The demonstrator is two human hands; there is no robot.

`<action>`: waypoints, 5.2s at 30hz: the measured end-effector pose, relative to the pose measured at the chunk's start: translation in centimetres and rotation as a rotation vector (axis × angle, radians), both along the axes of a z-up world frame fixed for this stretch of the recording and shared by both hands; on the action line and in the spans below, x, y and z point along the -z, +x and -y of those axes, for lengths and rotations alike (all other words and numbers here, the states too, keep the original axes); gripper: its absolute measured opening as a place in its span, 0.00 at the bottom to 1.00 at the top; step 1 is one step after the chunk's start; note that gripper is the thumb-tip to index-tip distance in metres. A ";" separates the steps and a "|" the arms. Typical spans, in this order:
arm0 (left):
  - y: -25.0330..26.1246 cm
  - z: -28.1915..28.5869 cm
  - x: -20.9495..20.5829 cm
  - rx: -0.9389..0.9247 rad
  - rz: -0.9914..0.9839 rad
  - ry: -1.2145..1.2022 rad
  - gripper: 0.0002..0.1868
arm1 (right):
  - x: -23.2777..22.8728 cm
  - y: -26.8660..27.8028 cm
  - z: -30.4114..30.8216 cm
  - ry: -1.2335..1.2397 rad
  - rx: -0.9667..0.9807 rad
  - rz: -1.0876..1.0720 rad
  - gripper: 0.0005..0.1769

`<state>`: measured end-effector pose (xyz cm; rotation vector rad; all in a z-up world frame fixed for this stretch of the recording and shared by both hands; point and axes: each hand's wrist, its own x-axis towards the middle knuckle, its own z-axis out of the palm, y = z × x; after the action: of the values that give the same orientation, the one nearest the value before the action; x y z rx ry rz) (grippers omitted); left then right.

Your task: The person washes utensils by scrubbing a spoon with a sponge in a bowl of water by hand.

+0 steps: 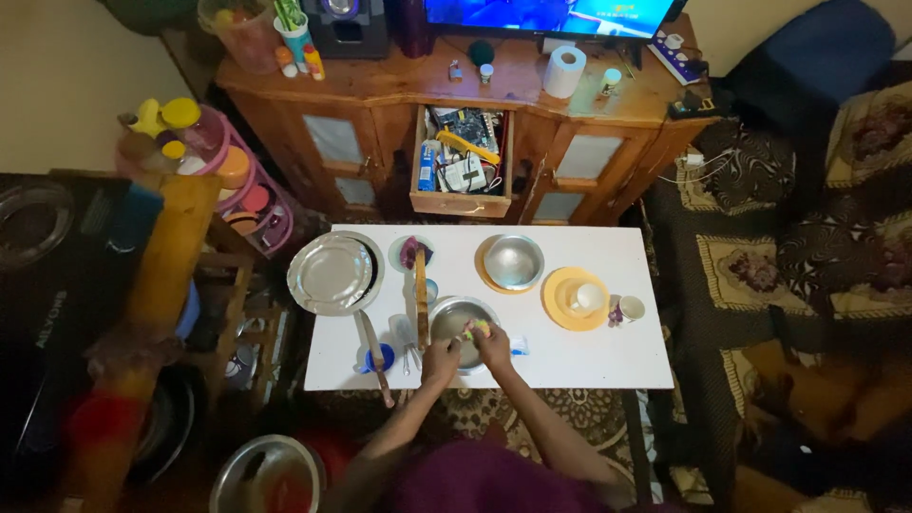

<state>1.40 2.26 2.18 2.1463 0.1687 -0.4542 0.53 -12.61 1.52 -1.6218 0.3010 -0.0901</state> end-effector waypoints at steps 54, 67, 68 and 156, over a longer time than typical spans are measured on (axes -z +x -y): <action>-0.6 2.3 0.4 -0.021 0.003 0.010 0.24 | 0.8 -0.1 1.6 -0.082 0.068 -0.161 0.18; -0.2 1.7 2.4 0.026 -0.002 0.057 0.26 | 0.8 0.0 0.5 0.446 0.006 -0.273 0.09; -0.1 1.6 2.3 0.016 -0.041 0.020 0.26 | 0.8 0.0 0.6 0.415 0.010 -0.279 0.08; 1.1 0.1 1.0 -0.316 0.253 -0.546 0.08 | 0.4 -0.3 3.3 0.201 -0.416 -0.197 0.14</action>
<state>2.49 2.20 1.13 1.5841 0.2088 -0.0308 0.23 -15.95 1.13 -1.4636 0.1138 0.4069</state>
